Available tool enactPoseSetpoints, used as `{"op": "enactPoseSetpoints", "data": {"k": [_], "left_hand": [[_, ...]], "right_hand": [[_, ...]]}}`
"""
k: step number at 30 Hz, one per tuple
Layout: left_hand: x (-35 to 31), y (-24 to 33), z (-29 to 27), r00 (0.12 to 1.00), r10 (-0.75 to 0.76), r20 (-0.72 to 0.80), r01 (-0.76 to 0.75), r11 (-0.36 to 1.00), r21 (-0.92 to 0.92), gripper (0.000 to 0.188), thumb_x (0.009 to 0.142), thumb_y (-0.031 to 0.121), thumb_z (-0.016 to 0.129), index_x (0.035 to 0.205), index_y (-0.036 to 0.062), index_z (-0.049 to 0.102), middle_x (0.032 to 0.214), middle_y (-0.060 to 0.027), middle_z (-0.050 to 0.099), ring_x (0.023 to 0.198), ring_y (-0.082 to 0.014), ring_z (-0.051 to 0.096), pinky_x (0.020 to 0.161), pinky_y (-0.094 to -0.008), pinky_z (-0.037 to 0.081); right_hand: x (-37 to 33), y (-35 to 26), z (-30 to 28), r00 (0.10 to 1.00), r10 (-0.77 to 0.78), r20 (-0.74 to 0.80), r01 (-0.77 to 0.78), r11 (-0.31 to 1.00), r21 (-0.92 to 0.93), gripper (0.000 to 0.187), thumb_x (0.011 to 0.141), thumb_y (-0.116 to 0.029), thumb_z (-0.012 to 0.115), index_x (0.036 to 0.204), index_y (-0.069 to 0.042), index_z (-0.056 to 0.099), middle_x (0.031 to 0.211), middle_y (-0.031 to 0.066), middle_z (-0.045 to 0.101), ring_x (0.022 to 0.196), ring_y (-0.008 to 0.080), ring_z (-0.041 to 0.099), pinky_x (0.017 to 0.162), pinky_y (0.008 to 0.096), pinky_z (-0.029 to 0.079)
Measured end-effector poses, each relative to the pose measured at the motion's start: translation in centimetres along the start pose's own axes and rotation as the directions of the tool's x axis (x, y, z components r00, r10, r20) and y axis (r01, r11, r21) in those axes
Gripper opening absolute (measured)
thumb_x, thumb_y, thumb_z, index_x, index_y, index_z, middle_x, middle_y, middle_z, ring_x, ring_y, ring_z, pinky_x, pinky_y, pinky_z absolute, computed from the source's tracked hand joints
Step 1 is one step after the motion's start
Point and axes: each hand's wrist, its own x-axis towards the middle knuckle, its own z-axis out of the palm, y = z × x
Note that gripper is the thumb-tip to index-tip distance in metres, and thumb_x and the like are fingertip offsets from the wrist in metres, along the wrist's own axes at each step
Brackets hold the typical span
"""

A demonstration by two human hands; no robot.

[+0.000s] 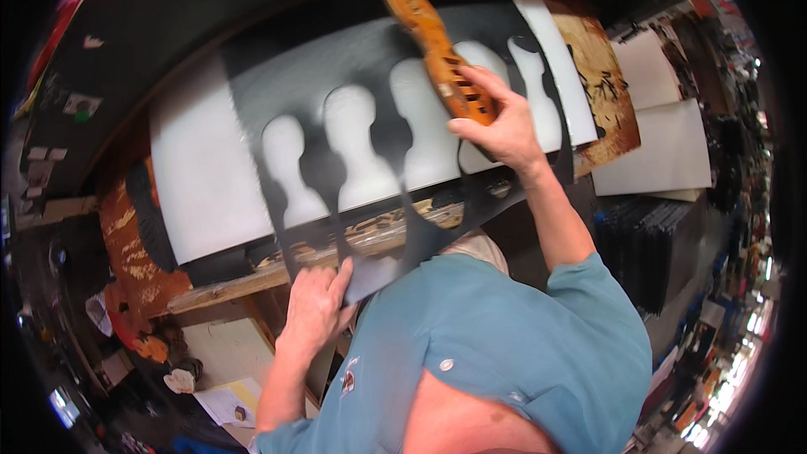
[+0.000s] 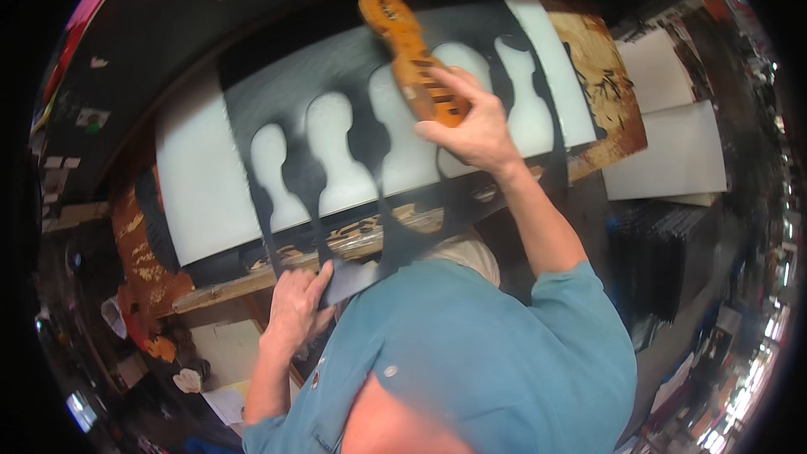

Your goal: The person packs black footwear parts into a plastic bag, ties it, and places it on the floor. Then they use a heat press machine to press white and black insoles, repeatedly loading, pressing, and removing them.

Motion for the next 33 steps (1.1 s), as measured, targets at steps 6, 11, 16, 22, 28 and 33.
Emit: {"op": "enactPoseSetpoints", "data": {"k": [6,11,16,22,28,33], "left_hand": [[-4.9,2.1,2.3,0.931,-0.240,0.274,0.297,0.936,-0.190,0.068,0.070,0.011,0.082,0.136,0.0056,0.067,0.089,-0.0147,0.066,0.088,-0.0347,0.065,0.083,-0.0442,0.052],[-5.4,0.0,4.9,0.827,-0.417,0.378,0.487,0.866,-0.111,0.062,0.075,0.006,0.074,0.137,0.0123,0.071,0.094,-0.0180,0.073,0.090,-0.0369,0.067,0.086,-0.0461,0.054],[-3.4,-0.7,2.2,0.888,-0.287,0.360,0.395,0.876,-0.277,0.062,0.077,0.021,0.088,0.136,0.0094,0.071,0.109,-0.0165,0.075,0.104,-0.0319,0.068,0.096,-0.0430,0.054],[0.0,-7.1,-2.7,0.694,-0.609,-0.384,0.423,0.777,-0.466,0.035,0.107,0.016,0.060,0.138,0.0009,0.067,0.126,-0.0142,0.072,0.114,-0.0213,0.066,0.102,-0.0347,0.049],[7.1,-15.9,2.9,0.549,-0.261,-0.794,0.507,0.860,0.067,0.038,0.104,0.017,0.067,0.138,-0.0001,0.065,0.147,-0.0206,0.060,0.138,-0.0345,0.055,0.115,-0.0437,0.044],[6.5,-16.2,3.7,0.517,-0.291,-0.805,0.442,0.896,-0.040,0.034,0.103,0.013,0.067,0.136,0.0025,0.067,0.147,-0.0200,0.060,0.139,-0.0369,0.054,0.115,-0.0456,0.045]], "right_hand": [[-1.2,1.1,3.7,0.983,-0.178,0.033,0.178,0.913,-0.368,0.080,0.066,-0.026,0.088,0.139,-0.004,0.066,0.150,0.0389,0.043,0.132,0.0490,0.052,0.114,0.0483,0.045],[-2.7,2.0,6.5,0.933,-0.344,0.109,0.342,0.747,-0.570,0.071,0.069,-0.026,0.085,0.133,0.000,0.066,0.139,0.0383,0.051,0.117,0.0513,0.057,0.103,0.0505,0.051],[-1.0,4.2,-0.8,0.912,-0.411,-0.019,0.349,0.797,-0.494,0.042,0.084,-0.023,0.082,0.116,0.002,0.071,0.112,0.0182,0.073,0.105,0.0351,0.069,0.094,0.0426,0.056],[0.0,4.3,-8.3,0.989,0.009,-0.150,-0.068,0.917,-0.394,0.045,0.092,-0.029,0.073,0.124,0.001,0.072,0.114,0.0191,0.075,0.095,0.0284,0.072,0.090,0.0381,0.057],[-0.1,8.7,-11.6,0.950,-0.311,0.005,0.201,0.603,-0.772,0.031,0.092,-0.018,0.073,0.117,0.000,0.074,0.113,0.0135,0.073,0.105,0.0324,0.068,0.096,0.0396,0.055],[-1.8,11.3,-11.1,0.878,-0.478,0.006,0.284,0.511,-0.811,0.023,0.087,-0.004,0.078,0.110,0.001,0.075,0.108,0.0135,0.073,0.098,0.0307,0.069,0.088,0.0390,0.055]]}}
